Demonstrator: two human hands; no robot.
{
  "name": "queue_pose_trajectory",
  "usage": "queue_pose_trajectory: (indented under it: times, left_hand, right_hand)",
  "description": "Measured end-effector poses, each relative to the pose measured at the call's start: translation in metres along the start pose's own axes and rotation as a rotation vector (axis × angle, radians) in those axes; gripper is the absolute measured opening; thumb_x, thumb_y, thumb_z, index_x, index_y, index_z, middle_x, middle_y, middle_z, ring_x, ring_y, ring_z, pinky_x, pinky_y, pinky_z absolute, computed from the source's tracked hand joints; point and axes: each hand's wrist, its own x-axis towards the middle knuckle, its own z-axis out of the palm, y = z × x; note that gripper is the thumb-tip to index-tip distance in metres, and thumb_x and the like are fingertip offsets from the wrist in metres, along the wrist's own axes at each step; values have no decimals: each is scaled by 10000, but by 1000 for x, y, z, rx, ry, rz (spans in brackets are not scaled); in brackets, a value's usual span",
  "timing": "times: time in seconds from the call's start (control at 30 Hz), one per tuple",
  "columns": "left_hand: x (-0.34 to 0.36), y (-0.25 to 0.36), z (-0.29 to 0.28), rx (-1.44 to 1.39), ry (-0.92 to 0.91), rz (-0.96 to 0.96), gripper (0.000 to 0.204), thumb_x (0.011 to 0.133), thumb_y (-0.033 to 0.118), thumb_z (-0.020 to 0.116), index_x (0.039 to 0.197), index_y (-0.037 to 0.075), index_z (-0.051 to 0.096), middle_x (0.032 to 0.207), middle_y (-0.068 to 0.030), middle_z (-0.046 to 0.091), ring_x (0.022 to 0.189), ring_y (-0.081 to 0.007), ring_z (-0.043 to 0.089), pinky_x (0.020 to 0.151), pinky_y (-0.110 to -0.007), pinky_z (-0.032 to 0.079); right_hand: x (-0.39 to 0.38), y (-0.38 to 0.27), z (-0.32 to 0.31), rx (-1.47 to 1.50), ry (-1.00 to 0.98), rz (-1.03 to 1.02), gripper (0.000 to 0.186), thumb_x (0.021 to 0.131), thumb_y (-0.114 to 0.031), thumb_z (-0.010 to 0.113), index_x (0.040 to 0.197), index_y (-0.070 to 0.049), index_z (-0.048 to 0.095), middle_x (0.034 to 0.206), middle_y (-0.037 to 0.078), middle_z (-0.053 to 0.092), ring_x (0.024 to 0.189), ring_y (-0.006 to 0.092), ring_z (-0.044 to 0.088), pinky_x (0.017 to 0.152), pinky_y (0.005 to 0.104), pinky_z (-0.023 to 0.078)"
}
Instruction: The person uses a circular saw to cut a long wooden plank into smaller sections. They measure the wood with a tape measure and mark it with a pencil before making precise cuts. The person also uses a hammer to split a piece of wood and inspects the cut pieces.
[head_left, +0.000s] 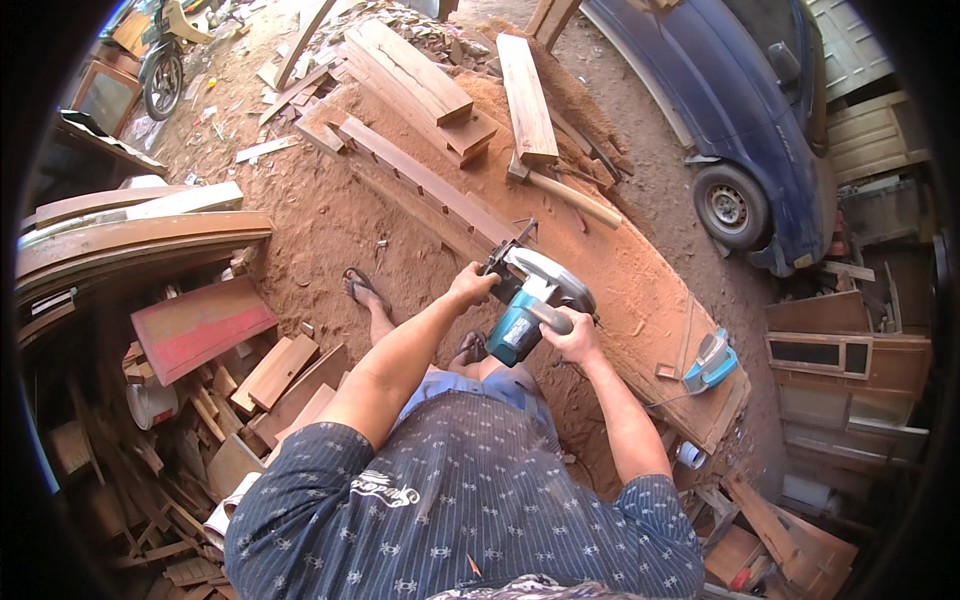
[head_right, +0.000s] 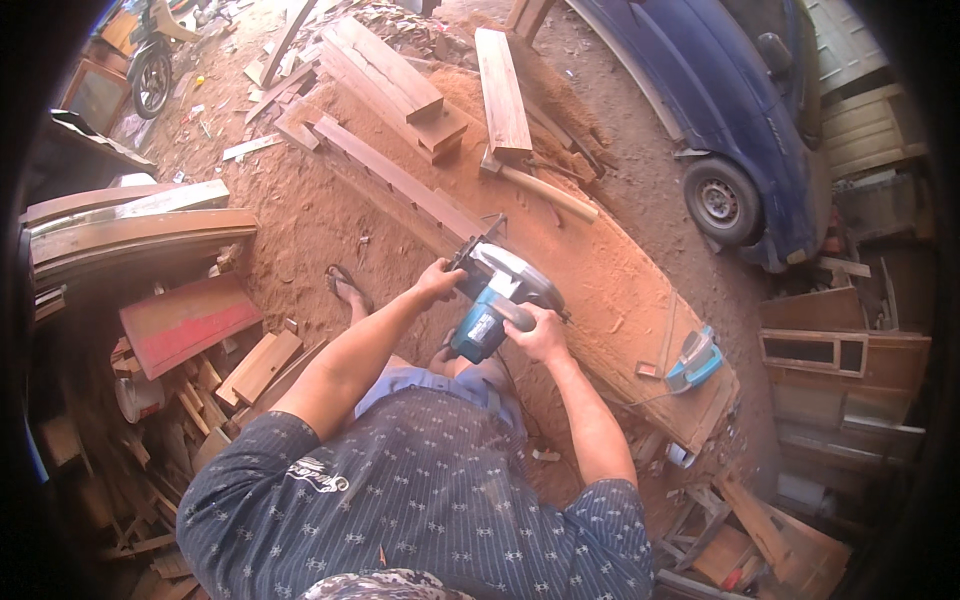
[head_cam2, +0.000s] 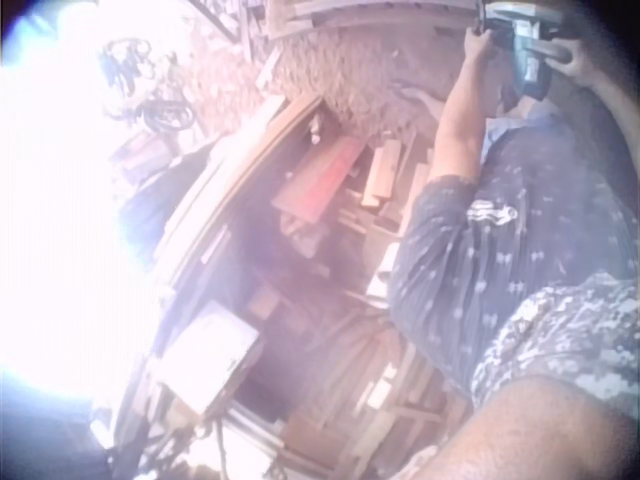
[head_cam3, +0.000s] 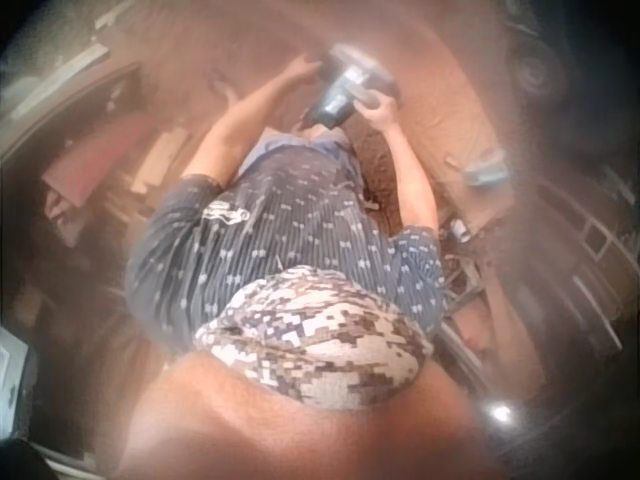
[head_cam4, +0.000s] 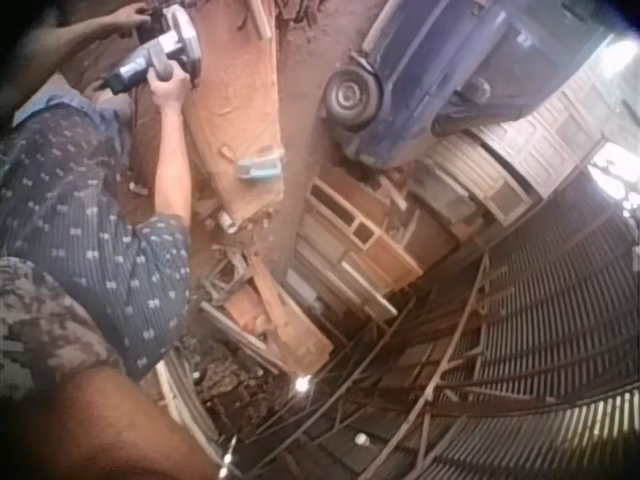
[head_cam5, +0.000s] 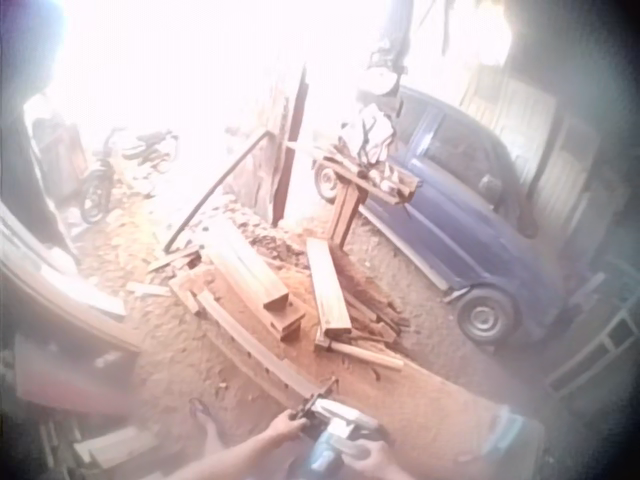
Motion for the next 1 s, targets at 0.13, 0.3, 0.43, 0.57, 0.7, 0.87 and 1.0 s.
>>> queue_pose_trajectory:
  times: [0.13, 0.3, 0.43, 0.57, 0.7, 0.87, 1.0]
  left_hand:
    - [-1, 6, -8, -20, -7, 13, 508, 836, 329, 740, 1219, 33, 585, 888, -111, 696, 660, -192, 664, 584, -336, 540]
    - [-3, 14, -23, -23, -28, 3, 454, 841, 313, 733, 1166, 36, 579, 825, -94, 659, 644, -186, 649, 563, -338, 528]
    - [2, 16, -36, -11, -82, -39, 541, 855, 322, 739, 1264, 13, 566, 978, -124, 676, 689, -197, 674, 595, -330, 548]
    - [6, 16, -43, -20, -59, -23, 501, 856, 296, 736, 1234, 13, 569, 945, -111, 667, 659, -180, 648, 566, -317, 527]
    - [11, 12, -52, -62, -44, -13, 485, 845, 276, 742, 1212, 7, 574, 908, -105, 673, 645, -167, 636, 546, -302, 508]
    - [21, 8, -65, -66, -34, 1, 449, 835, 285, 745, 1161, 13, 599, 878, -103, 685, 644, -165, 645, 561, -310, 516]
    - [29, 5, -74, -85, -29, -1, 428, 834, 277, 746, 1147, 20, 609, 875, -98, 685, 648, -160, 647, 574, -311, 519]
  right_hand:
    - [7, 0, 5, -4, 40, -68, 276, 803, -218, 801, 980, -17, 732, 800, 100, 723, 742, 132, 657, 725, 325, 541]
    - [15, -10, 12, -37, 48, -48, 281, 797, -232, 789, 981, -27, 732, 806, 121, 726, 751, 181, 686, 734, 341, 546]
    - [21, -25, 15, -46, 21, -18, 283, 794, -225, 785, 991, -29, 732, 821, 133, 729, 764, 205, 704, 745, 348, 551]
    - [28, -29, 22, -22, 26, -7, 328, 761, -279, 782, 999, -58, 738, 870, 182, 734, 827, 327, 734, 756, 404, 561]
    - [35, -41, 25, -16, 9, 22, 297, 761, -256, 772, 979, -58, 738, 865, 176, 731, 819, 323, 731, 750, 395, 557]
    - [45, -55, 31, -15, 11, 5, 259, 757, -220, 768, 955, -58, 730, 854, 164, 731, 809, 312, 729, 746, 389, 554]
    - [54, -65, 35, -13, 0, 21, 239, 756, -201, 765, 945, -60, 726, 852, 154, 730, 805, 305, 729, 745, 387, 555]
